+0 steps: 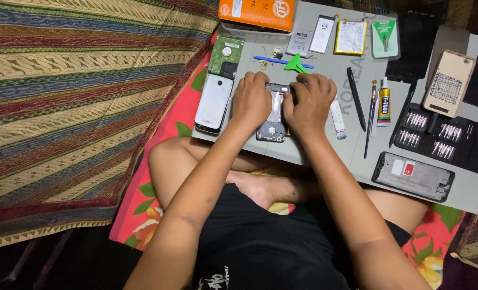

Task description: Scraping adhesive residue from a mobile phone frame using a small metal tool during a repair.

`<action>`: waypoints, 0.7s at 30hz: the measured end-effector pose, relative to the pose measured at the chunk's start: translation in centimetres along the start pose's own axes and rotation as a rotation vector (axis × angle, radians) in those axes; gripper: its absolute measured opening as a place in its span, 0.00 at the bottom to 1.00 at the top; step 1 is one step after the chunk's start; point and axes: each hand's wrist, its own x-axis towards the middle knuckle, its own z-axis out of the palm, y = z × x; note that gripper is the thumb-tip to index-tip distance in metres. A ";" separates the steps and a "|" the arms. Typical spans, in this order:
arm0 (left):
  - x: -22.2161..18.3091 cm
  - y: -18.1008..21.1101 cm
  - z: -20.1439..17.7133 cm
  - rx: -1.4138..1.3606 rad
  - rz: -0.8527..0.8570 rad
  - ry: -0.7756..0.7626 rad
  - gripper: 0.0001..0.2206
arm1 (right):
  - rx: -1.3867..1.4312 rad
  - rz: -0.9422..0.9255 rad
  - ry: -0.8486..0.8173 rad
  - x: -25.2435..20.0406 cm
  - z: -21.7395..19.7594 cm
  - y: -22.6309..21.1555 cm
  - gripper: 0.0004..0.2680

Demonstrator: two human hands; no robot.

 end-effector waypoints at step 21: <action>1.4 -2.7 1.9 -0.635 -0.561 -0.093 0.13 | 0.115 0.010 0.015 0.3 -0.1 0.1 0.09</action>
